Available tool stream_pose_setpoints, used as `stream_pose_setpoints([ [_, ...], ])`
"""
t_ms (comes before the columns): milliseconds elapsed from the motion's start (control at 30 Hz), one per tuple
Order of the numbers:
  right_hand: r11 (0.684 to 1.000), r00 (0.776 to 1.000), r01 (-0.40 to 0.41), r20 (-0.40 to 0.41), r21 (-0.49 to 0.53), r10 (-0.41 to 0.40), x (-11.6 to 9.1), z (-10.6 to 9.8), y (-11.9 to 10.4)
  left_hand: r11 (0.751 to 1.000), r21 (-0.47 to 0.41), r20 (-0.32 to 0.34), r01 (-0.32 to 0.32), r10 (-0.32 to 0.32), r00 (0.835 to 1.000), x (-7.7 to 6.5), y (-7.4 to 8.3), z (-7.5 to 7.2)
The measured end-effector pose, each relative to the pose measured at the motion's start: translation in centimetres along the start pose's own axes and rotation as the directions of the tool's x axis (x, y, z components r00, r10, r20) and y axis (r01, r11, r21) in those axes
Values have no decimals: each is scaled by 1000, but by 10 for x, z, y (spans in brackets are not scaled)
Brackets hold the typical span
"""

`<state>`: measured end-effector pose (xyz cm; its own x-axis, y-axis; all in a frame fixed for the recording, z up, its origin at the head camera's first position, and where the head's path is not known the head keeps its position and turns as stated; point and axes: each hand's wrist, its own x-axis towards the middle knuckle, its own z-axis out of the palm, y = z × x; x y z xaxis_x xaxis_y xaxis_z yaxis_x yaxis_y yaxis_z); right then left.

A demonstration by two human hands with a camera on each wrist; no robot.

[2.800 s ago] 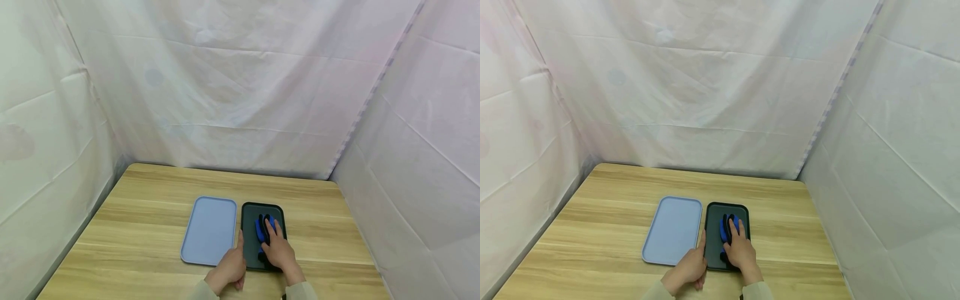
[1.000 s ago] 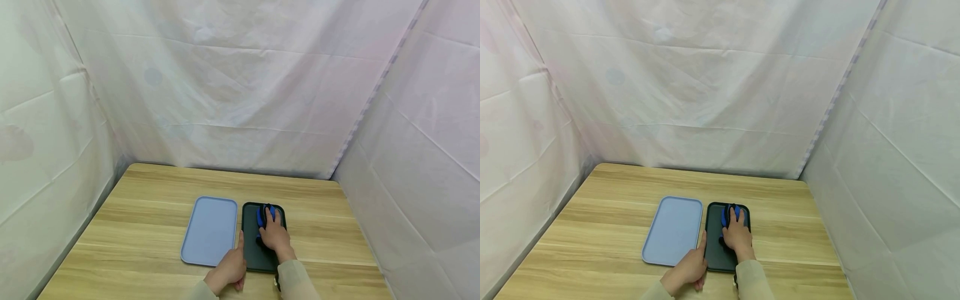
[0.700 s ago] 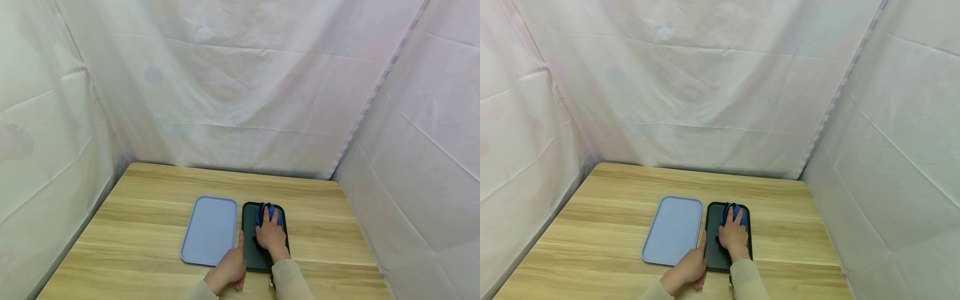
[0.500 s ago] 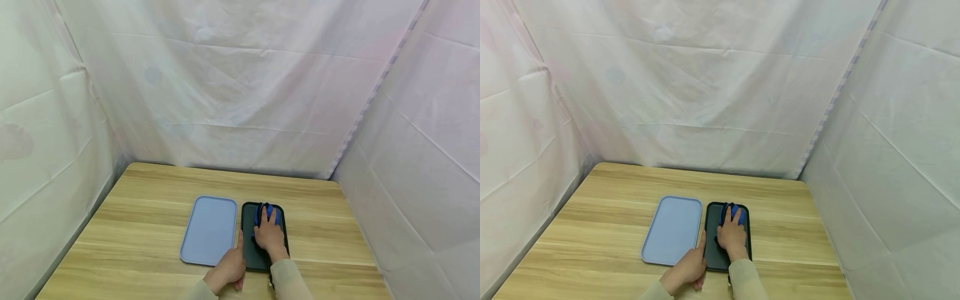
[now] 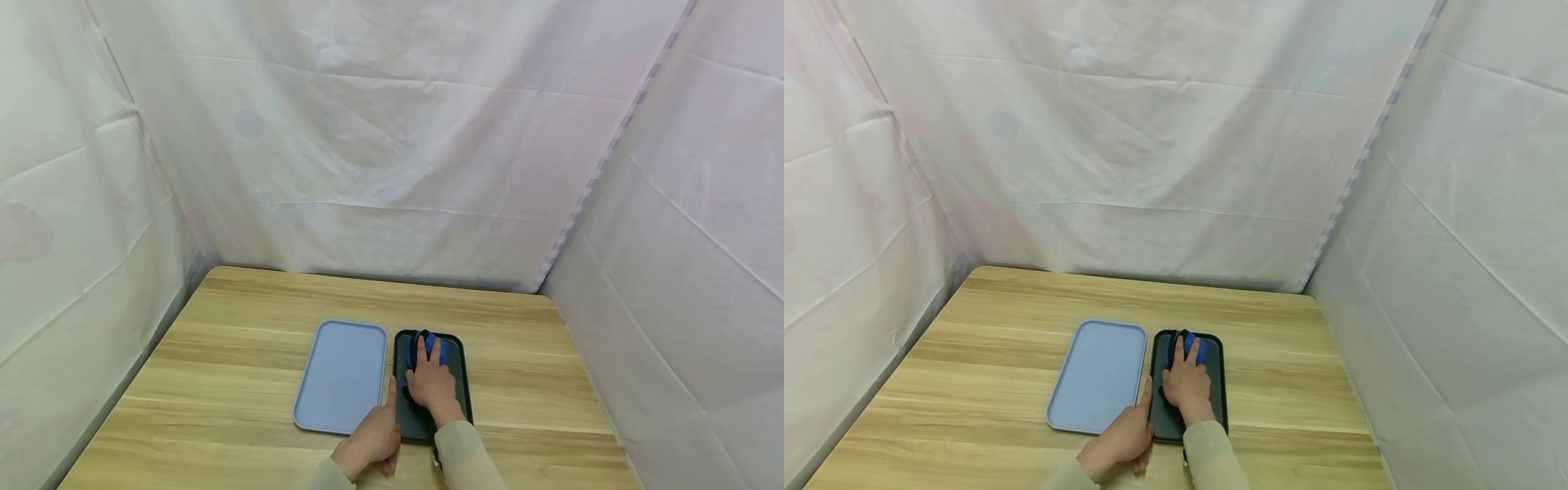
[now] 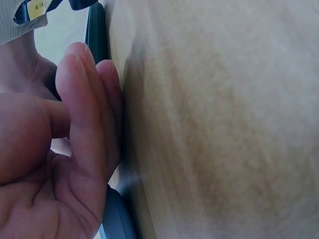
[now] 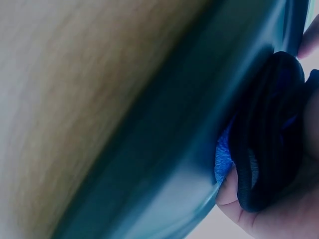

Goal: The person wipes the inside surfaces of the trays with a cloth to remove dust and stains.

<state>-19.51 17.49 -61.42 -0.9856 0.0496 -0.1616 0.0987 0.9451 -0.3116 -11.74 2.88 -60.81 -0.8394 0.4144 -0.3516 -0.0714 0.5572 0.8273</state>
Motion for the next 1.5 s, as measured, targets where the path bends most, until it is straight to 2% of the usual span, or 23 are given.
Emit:
stream_pose_setpoints([
  [267,999,1000,30,4,-22,-30,0,-1,-8,1000,-9,-8,-10,10,1000,-1,-1,-1],
  [600,998,998,60,35,-15,-59,0,-3,-6,999,-52,-10,-3,2,1000,-1,0,-1],
  [933,998,996,69,59,-2,-69,-3,-6,-5,1000,-20,-11,-8,8,1000,2,-3,2],
  [1300,996,991,83,103,38,-86,-5,-6,2,1000,-4,-12,22,-22,1000,0,0,3],
  [1500,995,988,87,122,56,-93,-7,-7,3,1000,-1,-8,17,-17,1000,0,1,2],
])
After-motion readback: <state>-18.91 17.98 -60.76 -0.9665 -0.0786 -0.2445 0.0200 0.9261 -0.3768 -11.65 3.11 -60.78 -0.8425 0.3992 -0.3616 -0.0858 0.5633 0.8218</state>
